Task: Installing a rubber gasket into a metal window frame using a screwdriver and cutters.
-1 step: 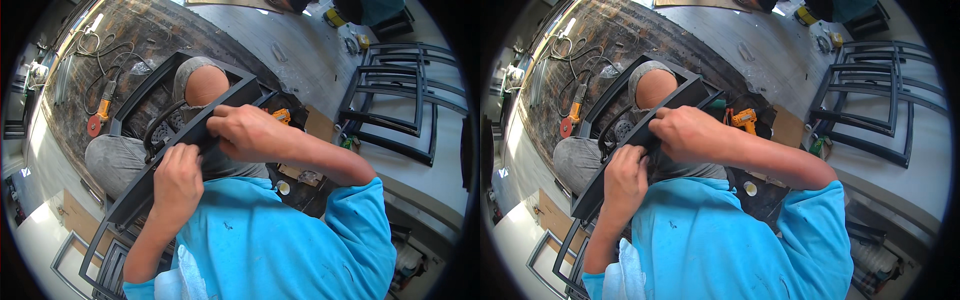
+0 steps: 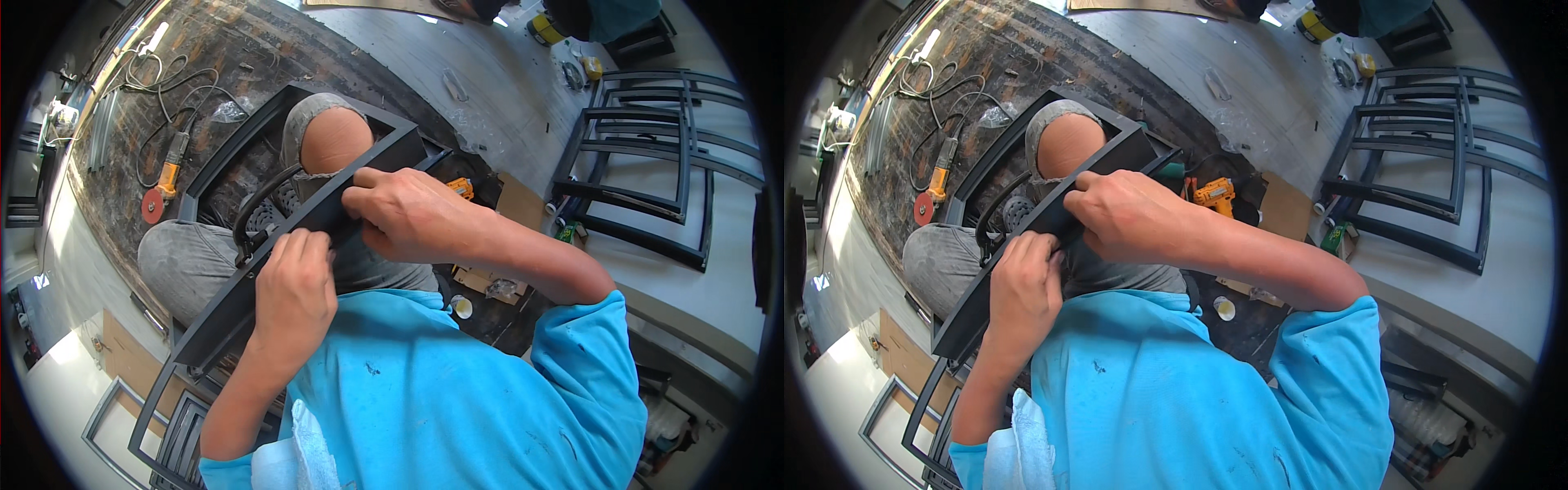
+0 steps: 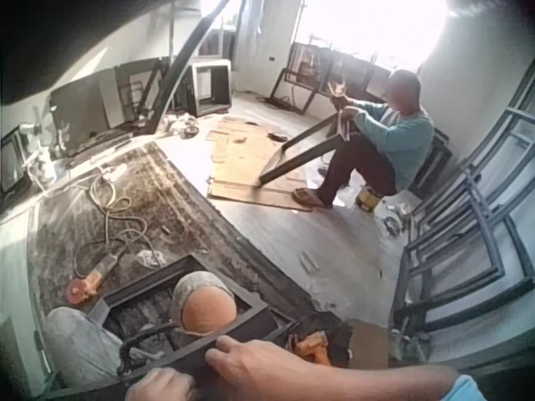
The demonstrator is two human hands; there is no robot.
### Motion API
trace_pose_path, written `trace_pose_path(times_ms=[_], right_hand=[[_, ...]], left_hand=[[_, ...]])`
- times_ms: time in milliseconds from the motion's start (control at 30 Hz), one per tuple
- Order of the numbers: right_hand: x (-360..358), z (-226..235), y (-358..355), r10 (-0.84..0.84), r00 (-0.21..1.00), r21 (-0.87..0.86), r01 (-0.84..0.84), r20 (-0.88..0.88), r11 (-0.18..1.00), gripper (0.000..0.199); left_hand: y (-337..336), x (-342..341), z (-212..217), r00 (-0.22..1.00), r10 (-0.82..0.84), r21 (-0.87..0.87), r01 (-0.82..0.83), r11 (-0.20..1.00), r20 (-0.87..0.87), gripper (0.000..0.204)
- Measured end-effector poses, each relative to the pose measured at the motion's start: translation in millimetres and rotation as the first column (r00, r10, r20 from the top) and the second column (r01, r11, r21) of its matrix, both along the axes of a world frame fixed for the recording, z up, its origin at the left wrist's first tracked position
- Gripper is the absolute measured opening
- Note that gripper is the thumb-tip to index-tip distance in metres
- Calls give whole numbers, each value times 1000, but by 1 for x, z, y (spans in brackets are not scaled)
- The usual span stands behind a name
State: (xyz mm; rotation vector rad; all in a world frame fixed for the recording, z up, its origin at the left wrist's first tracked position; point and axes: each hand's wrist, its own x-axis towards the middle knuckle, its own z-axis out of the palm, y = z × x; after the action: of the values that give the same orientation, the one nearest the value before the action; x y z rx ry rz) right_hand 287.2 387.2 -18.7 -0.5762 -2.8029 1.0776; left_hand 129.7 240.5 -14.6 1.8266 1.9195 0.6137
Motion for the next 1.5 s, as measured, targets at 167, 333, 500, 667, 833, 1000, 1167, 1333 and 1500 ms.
trace_pose_path(times_ms=[167, 333, 500, 667, 833, 1000, 1167, 1333, 1500], right_hand=[[12, -5, 4, 21, 995, 27, -18, -98, 999, 18], [13, -8, 5, -14, 998, -21, 13, -62, 1000, 18], [17, 1, 6, -25, 991, -78, 15, -131, 997, 25], [30, 2, 3, -144, 962, 174, 187, -232, 967, 30], [61, 1, 10, -185, 982, 264, 172, 23, 949, 27], [101, -32, 50, -508, 833, -31, 514, -220, 857, 31], [125, -92, 66, -956, 294, -929, 351, -10, 117, 53], [83, -94, 61, -847, 532, -972, 197, -3, 127, 58], [38, -69, 65, -877, 476, -841, 500, 69, 206, 55]], left_hand=[[15, 11, -6, 999, -23, 58, 21, 998, 40, 8], [19, 14, -4, 999, -28, 90, 24, 996, 37, 11], [25, 13, -2, 995, -87, 95, 91, 991, -48, 7], [23, 23, -12, 989, -81, 211, 106, 972, -122, 10], [-4, 11, -3, 979, -13, 175, 49, 983, -202, 19], [-110, -84, 35, 972, 226, 168, -233, 958, 59, 23], [-212, -132, 52, 896, 441, -193, -441, 876, -48, 22], [-240, -137, 24, 891, 427, -33, -436, 899, -153, 26], [-251, -146, 11, 903, 428, -46, -429, 902, -33, 22]])
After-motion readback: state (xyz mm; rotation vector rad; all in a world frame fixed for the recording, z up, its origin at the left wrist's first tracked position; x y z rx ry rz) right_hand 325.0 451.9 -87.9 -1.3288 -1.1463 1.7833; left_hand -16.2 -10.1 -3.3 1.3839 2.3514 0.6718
